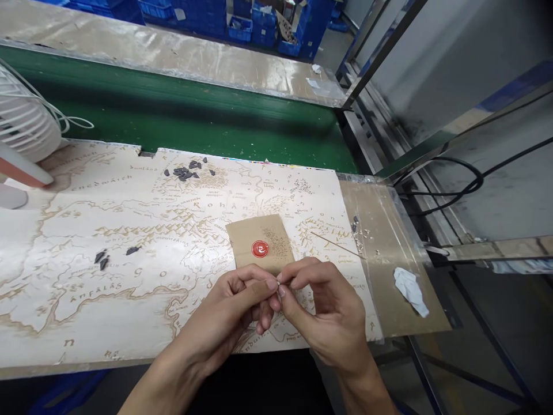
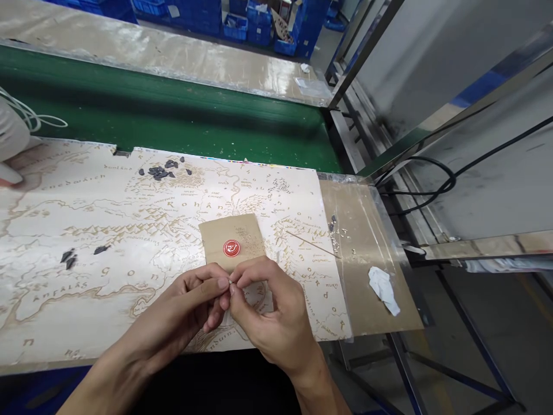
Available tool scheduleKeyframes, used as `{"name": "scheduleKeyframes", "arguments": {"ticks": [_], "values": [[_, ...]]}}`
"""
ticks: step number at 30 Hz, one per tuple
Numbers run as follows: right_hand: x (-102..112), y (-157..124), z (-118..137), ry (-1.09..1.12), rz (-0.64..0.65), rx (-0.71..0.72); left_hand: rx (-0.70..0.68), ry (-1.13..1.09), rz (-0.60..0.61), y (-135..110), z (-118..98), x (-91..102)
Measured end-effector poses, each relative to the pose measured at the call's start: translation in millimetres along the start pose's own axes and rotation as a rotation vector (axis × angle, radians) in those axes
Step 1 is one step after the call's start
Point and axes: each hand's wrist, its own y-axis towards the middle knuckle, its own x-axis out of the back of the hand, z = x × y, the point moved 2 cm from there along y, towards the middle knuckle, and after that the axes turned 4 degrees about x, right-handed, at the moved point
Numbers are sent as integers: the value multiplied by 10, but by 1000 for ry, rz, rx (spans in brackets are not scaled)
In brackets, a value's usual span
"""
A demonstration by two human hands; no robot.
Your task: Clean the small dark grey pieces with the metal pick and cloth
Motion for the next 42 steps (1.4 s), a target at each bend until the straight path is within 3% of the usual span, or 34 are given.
{"name": "scheduleKeyframes", "arguments": {"ticks": [5, 13, 19, 34, 42], "values": [[4, 1, 8, -7, 105, -36, 47, 60, 3, -14, 29, 77], [4, 157, -322, -148, -55, -169, -117, 303, -191, -8, 79, 312], [-100, 335, -416, -344, 31, -129, -160, 369, -165, -21, 69, 319], [-113, 386, -413, -529, 158, -13, 15, 93, -150, 13, 117, 330], [-126, 391, -379, -570, 212, 40, 20, 0, -111, 1, 126, 331]]}}
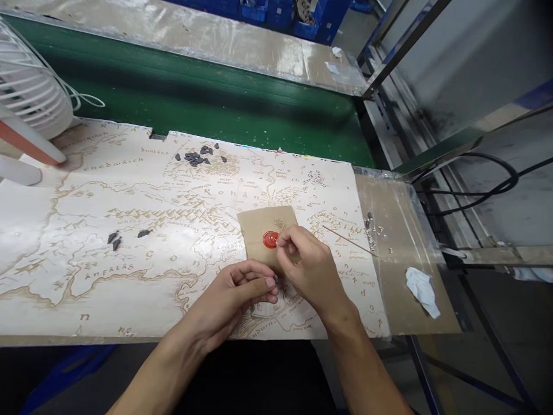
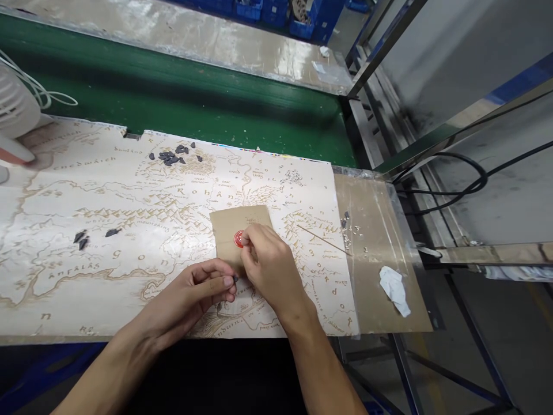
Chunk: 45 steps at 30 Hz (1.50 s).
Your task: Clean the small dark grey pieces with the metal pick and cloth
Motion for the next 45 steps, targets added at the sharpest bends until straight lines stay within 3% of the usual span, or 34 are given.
{"name": "scheduleKeyframes", "arguments": {"ticks": [7, 13, 15, 19, 22, 25, 45], "values": [[102, -136, -182, 19, -143, -185, -17, -32, 7, 14, 55, 11], [44, -252, -343, 19, -4, -253, -46, 69, 32, 31, 85, -43], [46, -263, -340, 129, -35, -307, -76, 99, 24, 42, 101, -56], [116, -289, -261, 594, -177, -430, -206, 130, -37, 78, 111, -62], [156, -311, -167, 863, -132, -461, -274, 151, -69, 107, 98, -77], [170, -326, -106, 978, -106, -456, -273, 143, -78, 120, 87, -101], [157, -338, -26, 902, -111, -421, -303, 80, -87, 139, 103, -115]]}}
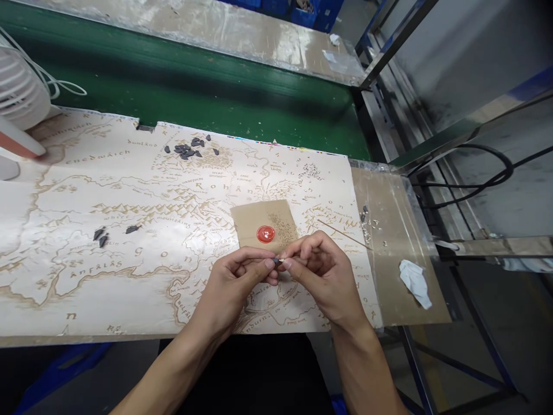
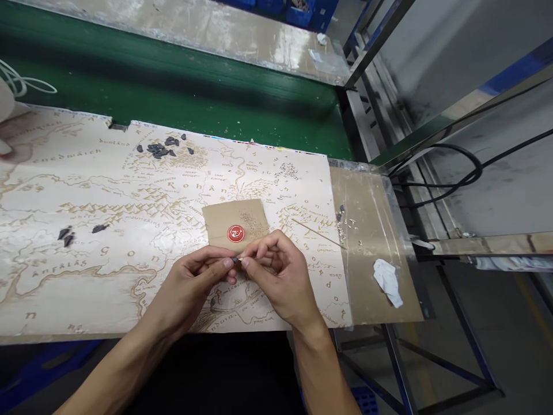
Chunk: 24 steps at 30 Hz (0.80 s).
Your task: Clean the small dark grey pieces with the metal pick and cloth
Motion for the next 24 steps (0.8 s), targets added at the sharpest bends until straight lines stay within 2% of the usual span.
{"name": "scheduleKeyframes", "arguments": {"ticks": [13, 17, 24], "values": [[-12, -1, 22, -42, 23, -4, 12, 41, -1, 3, 11, 20], [-11, 11, 41, -67, 57, -2, -10, 87, 10, -5, 2, 42], [-47, 11, 20, -18, 38, 3, -59, 152, -15, -25, -33, 43]]}}
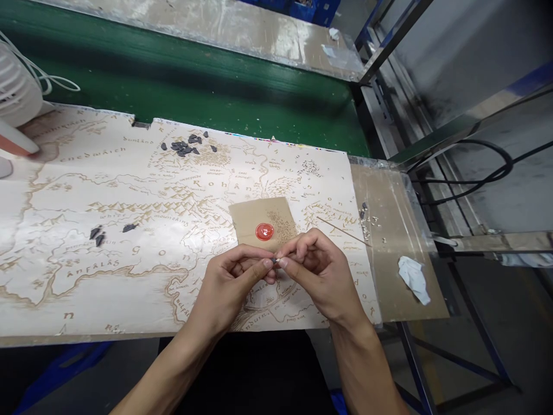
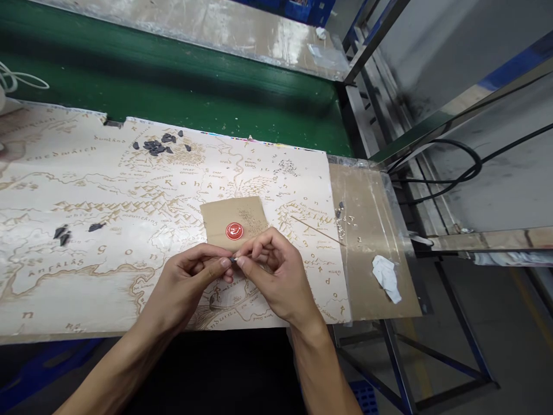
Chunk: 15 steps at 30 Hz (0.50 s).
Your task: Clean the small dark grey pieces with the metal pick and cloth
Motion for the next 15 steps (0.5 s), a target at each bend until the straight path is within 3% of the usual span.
{"name": "scheduleKeyframes", "arguments": {"ticks": [15], "values": [[1, -18, 1, 43, -37, -33, -27, 17, 8, 10, -25, -9]]}}
